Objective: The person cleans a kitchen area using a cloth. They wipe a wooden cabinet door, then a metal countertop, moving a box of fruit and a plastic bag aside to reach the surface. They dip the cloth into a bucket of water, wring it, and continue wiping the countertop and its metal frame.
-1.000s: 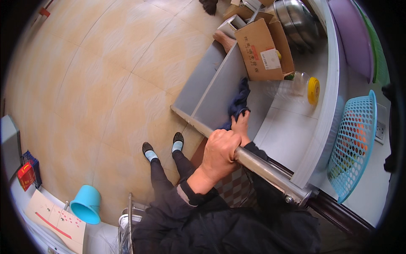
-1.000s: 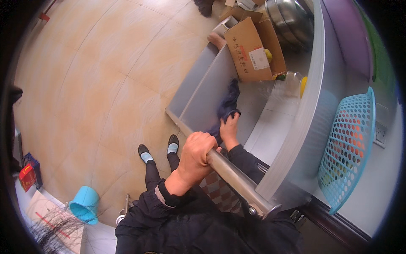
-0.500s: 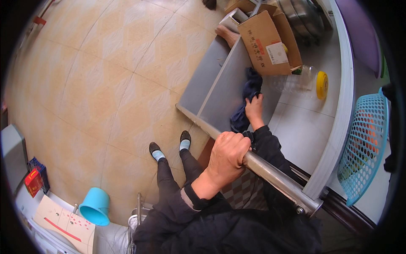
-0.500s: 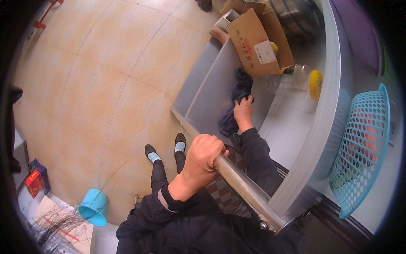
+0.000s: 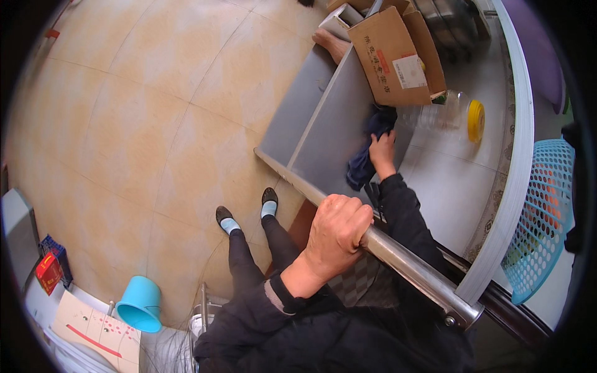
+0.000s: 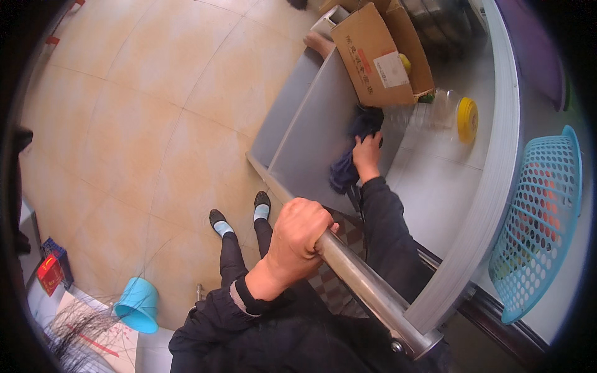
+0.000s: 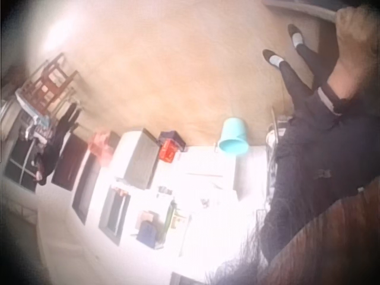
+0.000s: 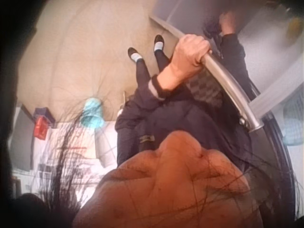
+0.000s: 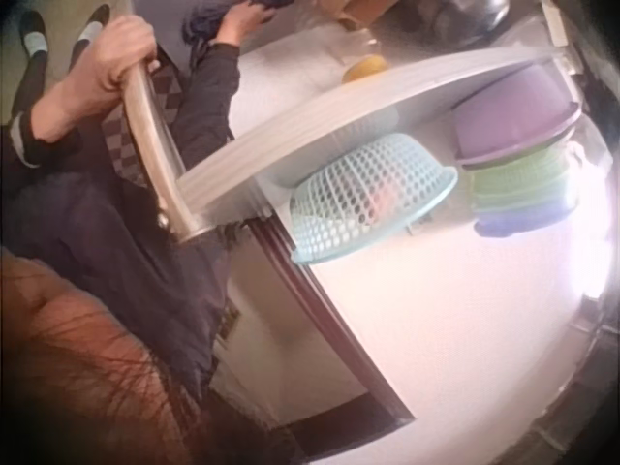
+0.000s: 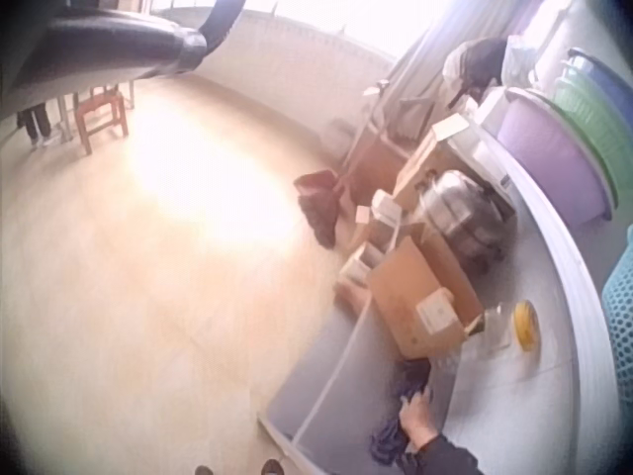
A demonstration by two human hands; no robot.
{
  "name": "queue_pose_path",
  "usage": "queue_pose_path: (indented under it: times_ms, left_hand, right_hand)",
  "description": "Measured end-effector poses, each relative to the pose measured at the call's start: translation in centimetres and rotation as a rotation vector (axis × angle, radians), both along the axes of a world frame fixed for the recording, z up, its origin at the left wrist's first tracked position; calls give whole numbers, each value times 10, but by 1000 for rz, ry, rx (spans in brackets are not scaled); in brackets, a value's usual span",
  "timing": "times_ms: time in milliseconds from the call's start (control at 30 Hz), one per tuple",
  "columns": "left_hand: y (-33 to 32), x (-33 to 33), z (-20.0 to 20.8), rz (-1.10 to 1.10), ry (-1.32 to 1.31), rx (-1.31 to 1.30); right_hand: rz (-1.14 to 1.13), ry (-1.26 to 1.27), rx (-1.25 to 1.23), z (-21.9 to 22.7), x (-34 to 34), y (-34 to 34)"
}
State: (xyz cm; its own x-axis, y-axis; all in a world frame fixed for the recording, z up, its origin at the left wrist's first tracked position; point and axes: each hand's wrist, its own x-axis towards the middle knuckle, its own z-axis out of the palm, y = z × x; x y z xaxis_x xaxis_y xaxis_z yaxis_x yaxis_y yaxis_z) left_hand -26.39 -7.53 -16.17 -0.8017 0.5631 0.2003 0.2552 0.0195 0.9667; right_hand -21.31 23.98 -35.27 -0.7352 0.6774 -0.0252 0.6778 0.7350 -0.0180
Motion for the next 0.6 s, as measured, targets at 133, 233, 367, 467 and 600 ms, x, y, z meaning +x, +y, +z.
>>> queue_pose_path:
  times_ms: [133, 233, 367, 467, 600]
  left_hand:
    - [-1, -2, 1, 8, 9, -2]
    - [0, -2, 4, 15, -17, 4]
    - [0, -3, 6, 21, -18, -7]
    - [-2, -3, 4, 7, -4, 1]
    - [-2, -3, 1, -14, 5, 4]
  right_hand:
    - [-23, -70, -18, 3, -5, -1]
    - [156, -19, -115, 12, 14, -38]
    - [274, -76, -307, 29, 39, -78]
    - [346, -144, -149, 33, 31, -59]
    - [99, -44, -82, 23, -6, 7]
